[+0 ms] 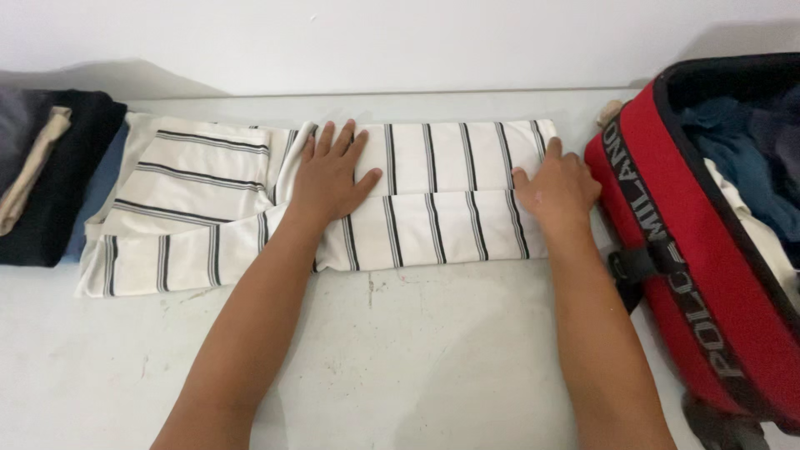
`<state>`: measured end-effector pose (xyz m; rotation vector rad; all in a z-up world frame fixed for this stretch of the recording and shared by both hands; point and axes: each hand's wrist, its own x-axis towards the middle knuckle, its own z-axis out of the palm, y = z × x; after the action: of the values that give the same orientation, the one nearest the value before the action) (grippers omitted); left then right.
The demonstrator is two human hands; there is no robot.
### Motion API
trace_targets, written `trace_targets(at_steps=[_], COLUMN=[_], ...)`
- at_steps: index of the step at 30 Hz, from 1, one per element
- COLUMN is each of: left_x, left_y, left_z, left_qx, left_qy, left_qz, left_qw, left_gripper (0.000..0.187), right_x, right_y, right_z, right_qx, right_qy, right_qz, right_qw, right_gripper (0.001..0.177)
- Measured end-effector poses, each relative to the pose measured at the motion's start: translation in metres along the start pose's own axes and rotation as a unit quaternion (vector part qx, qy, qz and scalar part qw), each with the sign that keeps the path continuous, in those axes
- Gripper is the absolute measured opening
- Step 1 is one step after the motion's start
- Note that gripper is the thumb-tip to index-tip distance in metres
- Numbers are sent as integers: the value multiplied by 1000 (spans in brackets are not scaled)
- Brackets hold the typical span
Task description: The person folds a striped t-shirt on a table by hand. They smooth the fabric, fold the sides and sleeves inward, and then fold the shirt in half before placing it on a stack of clothes.
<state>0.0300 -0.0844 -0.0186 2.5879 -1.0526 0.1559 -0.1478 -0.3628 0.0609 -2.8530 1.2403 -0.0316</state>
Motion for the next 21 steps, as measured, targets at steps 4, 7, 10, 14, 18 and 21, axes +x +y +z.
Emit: trace_targets(at_steps=[4, 7, 10, 14, 18, 21], left_x=[2, 2, 2, -2, 2, 3], left_y=[1, 2, 2, 2, 2, 2], left_z=[-3, -3, -4, -3, -5, -2], left_qx=[-7, -7, -5, -4, 5, -1], left_qy=[-23, -30, -28, -33, -24, -26], left_qz=[-14, -21, -24, -27, -22, -21], left_qw=[1000, 999, 999, 999, 999, 999], left_gripper=[73, 73, 74, 73, 72, 73], right_x=[9, 17, 27, 30, 30, 27], right_y=[9, 24, 36, 53, 53, 57], right_z=[-4, 2, 9, 10, 1, -8], right_qx=[52, 108, 173, 175, 268, 400], right_qy=[-37, -68, -119, -155, -197, -217], right_qz=[49, 48, 33, 38, 45, 33], right_qw=[997, 991, 977, 971, 942, 890], right_gripper=[96, 87, 78, 75, 68, 75])
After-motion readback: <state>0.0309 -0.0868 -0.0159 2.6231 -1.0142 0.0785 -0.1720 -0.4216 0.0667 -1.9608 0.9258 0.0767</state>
